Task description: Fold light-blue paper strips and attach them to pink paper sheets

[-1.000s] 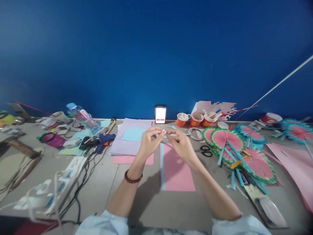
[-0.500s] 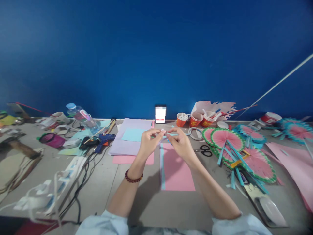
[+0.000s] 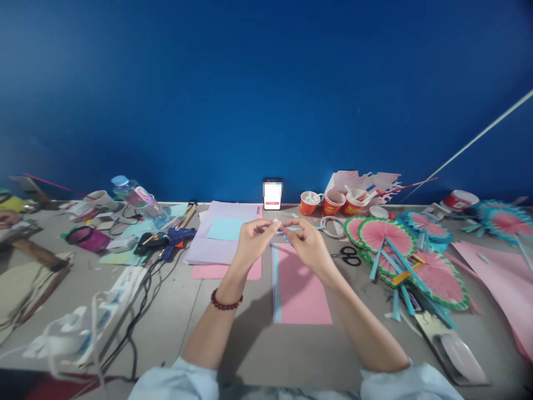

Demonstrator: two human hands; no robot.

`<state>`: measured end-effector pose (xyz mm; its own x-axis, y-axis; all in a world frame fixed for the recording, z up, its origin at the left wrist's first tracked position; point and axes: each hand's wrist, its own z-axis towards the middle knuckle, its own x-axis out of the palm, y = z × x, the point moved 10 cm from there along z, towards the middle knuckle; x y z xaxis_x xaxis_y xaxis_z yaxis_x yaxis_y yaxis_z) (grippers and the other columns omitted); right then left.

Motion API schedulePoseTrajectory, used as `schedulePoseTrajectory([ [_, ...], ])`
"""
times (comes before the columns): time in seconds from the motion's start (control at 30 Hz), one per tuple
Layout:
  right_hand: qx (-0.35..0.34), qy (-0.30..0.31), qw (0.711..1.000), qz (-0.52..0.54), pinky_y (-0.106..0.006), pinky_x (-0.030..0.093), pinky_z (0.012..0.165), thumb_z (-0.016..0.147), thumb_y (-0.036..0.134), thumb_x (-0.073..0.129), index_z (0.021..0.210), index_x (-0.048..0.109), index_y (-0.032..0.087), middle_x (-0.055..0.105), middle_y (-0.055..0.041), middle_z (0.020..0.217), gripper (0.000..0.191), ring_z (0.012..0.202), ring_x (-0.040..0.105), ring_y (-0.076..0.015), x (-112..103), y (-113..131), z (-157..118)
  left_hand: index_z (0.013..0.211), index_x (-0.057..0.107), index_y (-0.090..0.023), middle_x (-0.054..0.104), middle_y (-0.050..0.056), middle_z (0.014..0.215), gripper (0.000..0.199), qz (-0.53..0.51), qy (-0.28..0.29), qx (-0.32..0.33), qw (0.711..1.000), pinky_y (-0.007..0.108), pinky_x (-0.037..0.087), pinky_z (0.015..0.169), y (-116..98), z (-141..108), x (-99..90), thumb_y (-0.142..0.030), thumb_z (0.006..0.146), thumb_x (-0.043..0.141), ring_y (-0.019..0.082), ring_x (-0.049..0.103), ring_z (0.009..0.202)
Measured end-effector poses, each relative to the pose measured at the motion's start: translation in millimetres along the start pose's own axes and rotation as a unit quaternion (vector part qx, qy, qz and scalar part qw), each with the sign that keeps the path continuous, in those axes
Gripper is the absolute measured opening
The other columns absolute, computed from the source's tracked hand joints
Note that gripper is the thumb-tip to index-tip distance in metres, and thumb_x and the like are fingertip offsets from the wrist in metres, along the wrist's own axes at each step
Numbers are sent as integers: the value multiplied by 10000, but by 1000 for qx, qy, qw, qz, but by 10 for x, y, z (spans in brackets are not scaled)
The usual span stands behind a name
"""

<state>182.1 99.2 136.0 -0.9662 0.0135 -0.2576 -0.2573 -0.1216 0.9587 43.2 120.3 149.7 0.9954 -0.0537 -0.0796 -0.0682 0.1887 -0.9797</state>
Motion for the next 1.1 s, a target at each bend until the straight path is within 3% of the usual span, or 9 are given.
schedulePoseTrajectory([
  [0.23,-12,-3,1000,-10,-229,216,450,842,453,535,876,553,204,352,103,419,252,417,253,-84,-21,30,-3,676,734,-163,693,41,676,266,-59,10,-55,997,244,451,553,112,2,19,-429,687,743,131,561,604],
  [0.53,-16,-25,1000,9,-218,229,459,830,375,553,957,520,212,357,120,425,209,420,282,-81,-88,42,0,679,727,-162,687,31,682,250,-59,7,-43,997,233,440,539,134,4,94,-400,632,788,136,586,607],
  [0.83,-52,-23,998,4,-233,261,485,869,308,515,1034,490,225,349,116,471,186,437,317,-92,-48,105,-26,658,711,-167,701,44,700,198,-91,-31,-36,995,244,470,593,129,5,35,-356,676,764,162,626,681],
  [1.1,-49,-14,999,5,-245,298,507,878,326,507,1066,476,236,413,102,496,211,464,359,-105,-14,44,-15,651,687,-158,670,28,644,206,-107,-22,-35,993,245,478,623,94,8,26,-347,693,757,140,610,646],
])
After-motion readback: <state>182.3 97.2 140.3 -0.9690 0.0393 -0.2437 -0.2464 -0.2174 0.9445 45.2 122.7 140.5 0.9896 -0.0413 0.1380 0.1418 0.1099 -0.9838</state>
